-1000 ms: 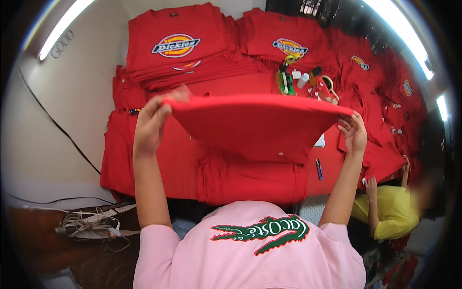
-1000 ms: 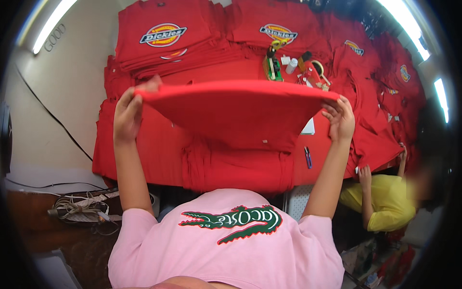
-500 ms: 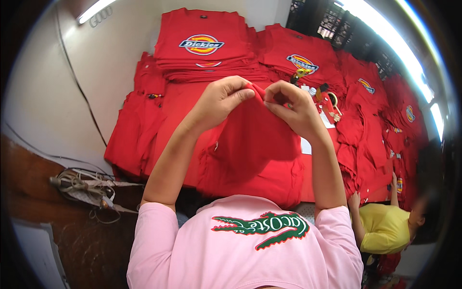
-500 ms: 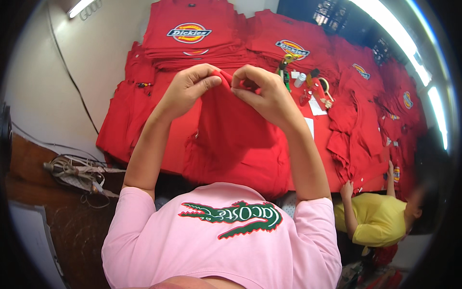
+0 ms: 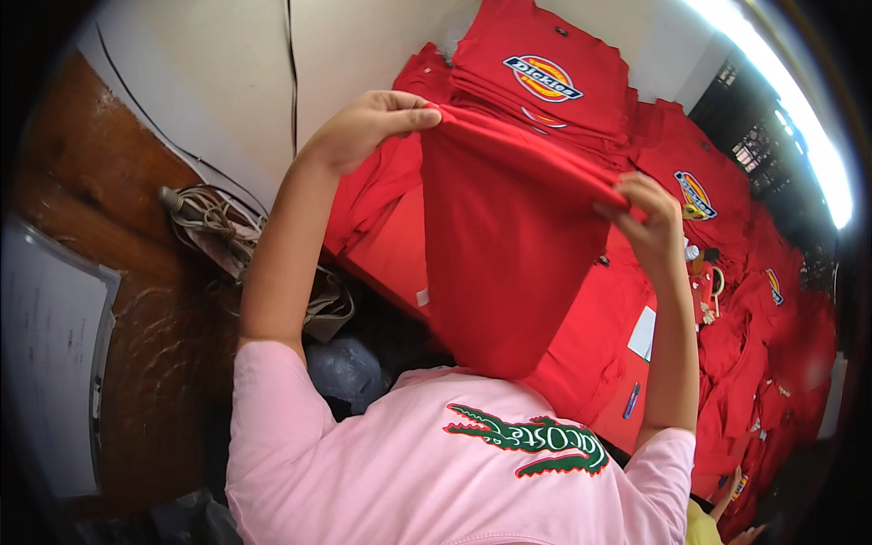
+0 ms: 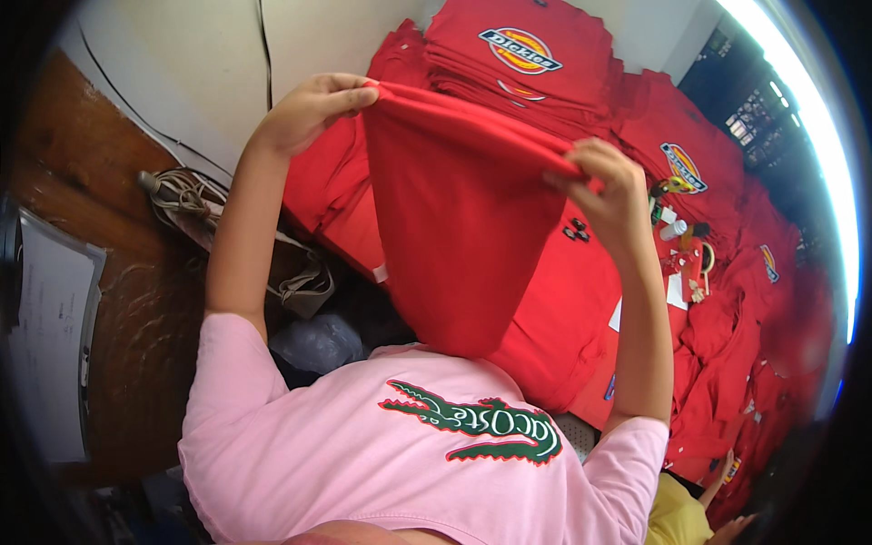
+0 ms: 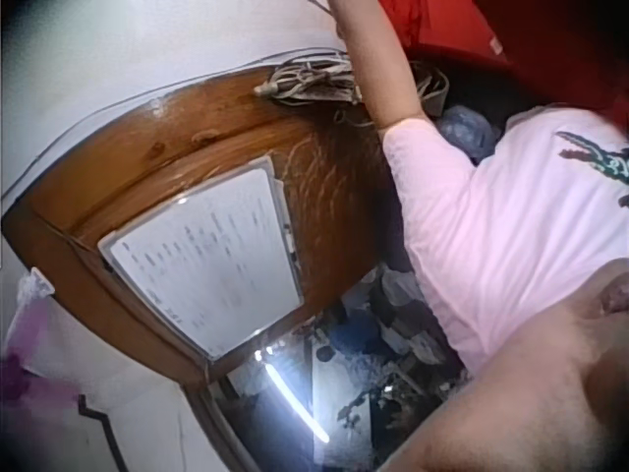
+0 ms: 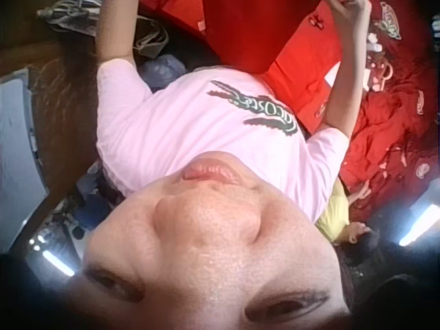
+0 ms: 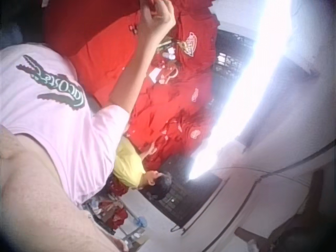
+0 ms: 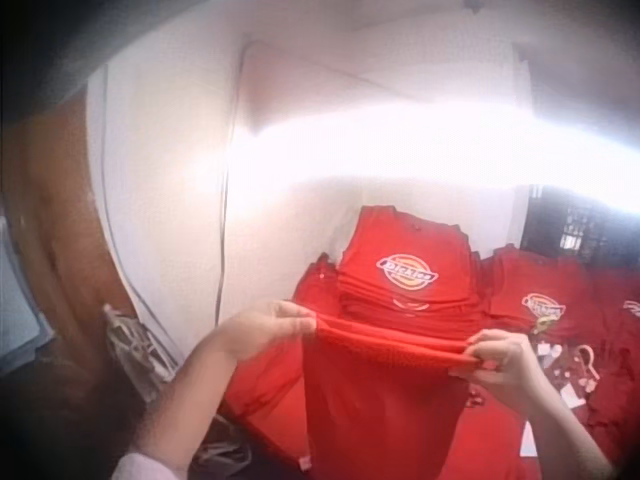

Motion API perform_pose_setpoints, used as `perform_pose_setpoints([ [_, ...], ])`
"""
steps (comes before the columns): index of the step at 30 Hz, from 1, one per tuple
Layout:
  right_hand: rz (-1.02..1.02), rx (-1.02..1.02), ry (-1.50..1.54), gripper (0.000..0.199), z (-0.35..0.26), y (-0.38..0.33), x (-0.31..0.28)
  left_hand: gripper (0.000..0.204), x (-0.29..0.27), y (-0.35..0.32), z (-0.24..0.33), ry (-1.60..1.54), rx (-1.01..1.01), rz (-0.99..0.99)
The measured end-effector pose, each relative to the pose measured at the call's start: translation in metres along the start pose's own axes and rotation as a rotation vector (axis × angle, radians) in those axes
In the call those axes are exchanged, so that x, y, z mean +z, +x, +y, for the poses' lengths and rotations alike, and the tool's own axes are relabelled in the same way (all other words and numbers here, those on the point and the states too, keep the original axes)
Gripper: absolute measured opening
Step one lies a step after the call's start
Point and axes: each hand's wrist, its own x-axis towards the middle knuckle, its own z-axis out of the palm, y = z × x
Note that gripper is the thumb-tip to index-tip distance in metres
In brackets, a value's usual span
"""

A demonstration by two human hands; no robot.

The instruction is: The person folds red t-shirts at a workstation, using a small blue tool to tuck in the collar area of each shirt, and stacks them on a table.

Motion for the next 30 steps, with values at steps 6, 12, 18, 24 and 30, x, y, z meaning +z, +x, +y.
perform_pose_setpoints([
  [6,0.320,-0.088,0.177,0.027,-0.012,0.095,0.068,0.026,-0.082,0.033,-0.027,-0.138,0.047,0.298],
  [12,0.213,-0.303,0.324,0.032,-0.060,0.119,0.169,0.027,-0.164,-0.023,-0.054,-0.267,0.071,0.664],
  [18,-0.180,-0.575,0.459,0.035,-0.093,0.054,0.292,0.059,-0.226,-0.086,-0.172,1.066,-0.512,1.201],
  [24,-0.468,-0.333,0.373,0.024,-0.029,-0.011,0.266,0.065,-0.147,-0.054,-0.216,0.861,-0.387,0.946],
  [30,-0.130,0.443,0.127,0.019,0.113,-0.147,0.167,0.033,-0.033,-0.028,-0.296,0.324,-0.402,0.310],
])
